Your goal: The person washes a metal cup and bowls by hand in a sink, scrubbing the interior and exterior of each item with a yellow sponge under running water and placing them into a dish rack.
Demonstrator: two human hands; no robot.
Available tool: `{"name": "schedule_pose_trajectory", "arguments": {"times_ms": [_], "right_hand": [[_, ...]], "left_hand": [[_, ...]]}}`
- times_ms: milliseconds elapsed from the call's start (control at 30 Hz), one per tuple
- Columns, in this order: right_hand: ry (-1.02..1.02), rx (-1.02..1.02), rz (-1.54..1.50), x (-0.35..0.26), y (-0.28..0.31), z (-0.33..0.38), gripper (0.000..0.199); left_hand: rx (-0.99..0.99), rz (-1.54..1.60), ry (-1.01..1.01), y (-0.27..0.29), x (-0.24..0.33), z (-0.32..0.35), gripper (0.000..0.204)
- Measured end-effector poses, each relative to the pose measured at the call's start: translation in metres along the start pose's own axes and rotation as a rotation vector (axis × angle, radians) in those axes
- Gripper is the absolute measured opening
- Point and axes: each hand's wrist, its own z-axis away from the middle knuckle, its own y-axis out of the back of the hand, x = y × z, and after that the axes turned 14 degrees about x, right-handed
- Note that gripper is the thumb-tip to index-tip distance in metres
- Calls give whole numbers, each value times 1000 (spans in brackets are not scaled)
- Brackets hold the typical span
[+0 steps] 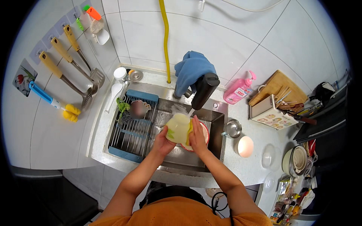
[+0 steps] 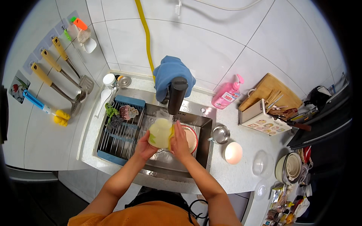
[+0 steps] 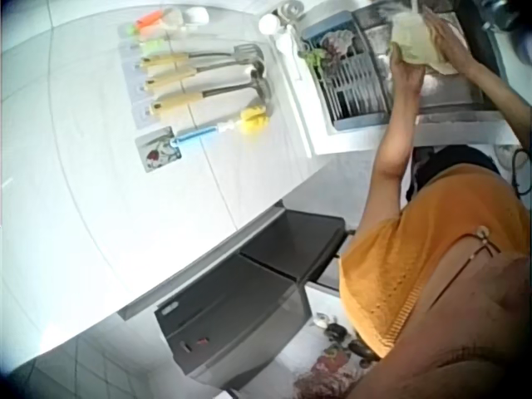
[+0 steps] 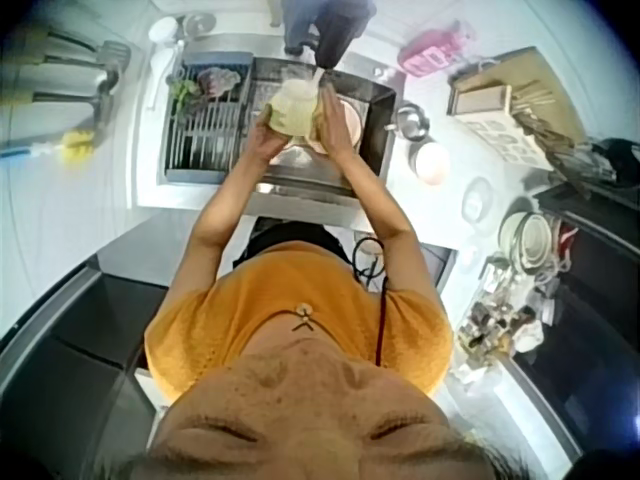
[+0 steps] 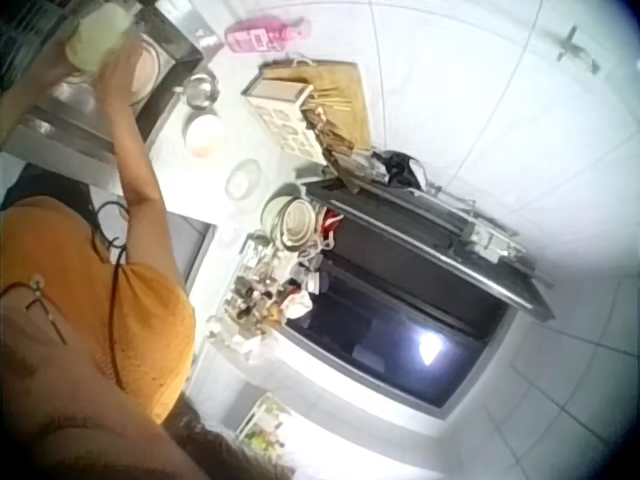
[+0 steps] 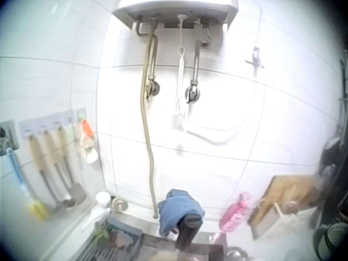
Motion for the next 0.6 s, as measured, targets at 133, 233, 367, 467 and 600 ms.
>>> {"name": "schedule_pose_trajectory", "arguments": {"times_ms": [133,233,367,467,600], "right_hand": [[-447,-21,-297,27,-6,5,47],[-500,-56,-279,36,-8,1,44],[-409,-77,133,30,-4,-10,36],[-463,111,26,32,1,-22,31],[-352,-66,-220,0,15,-52,32]], "left_hand": [[12,16,64,15,-4,8,40],[102,-32,63,18,-3,18,42],[137,-164,65,14,1,31,43],[135,-202,30,21,4,31,45],[137,-262,7,26,16,29,46]]}}
